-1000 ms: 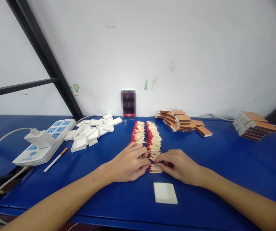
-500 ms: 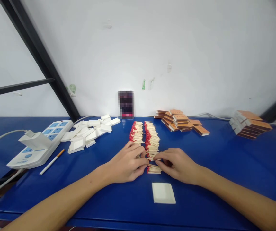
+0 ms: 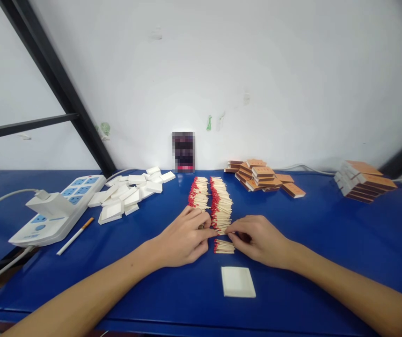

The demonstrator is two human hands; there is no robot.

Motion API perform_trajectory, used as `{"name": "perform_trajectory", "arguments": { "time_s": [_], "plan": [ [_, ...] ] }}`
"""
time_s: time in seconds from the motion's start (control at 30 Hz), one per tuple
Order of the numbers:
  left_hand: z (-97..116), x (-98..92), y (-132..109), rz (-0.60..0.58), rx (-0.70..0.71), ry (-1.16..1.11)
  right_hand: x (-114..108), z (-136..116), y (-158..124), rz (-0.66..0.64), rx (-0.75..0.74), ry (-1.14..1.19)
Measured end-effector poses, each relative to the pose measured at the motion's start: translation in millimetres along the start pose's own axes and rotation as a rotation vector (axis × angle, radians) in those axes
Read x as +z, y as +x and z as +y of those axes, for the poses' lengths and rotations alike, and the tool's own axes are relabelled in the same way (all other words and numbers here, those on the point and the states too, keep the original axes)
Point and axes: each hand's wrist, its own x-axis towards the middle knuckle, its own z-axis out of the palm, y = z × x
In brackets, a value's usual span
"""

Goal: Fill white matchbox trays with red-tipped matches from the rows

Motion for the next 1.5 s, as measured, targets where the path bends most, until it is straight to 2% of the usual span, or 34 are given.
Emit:
{"name": "perform_trajectory", "arguments": {
  "time_s": [0.33,0.6,1.5],
  "plan": [
    [-1.3,1.5,-0.7,0.02,0.022,-0.007,-1.4,-0.1,-1.0,-0.046,-0.076,0.006],
    [-2.2,2.0,-1.2,0.018,0.028,0.001,-1.1,2.6,-0.6,0.024,0.016,-0.045],
    [0.3,2.1,0.9,0.047,0.017,-0.046,-4.2,0.0,-0.2,-0.11,0.069,-0.088]
  ]
}}
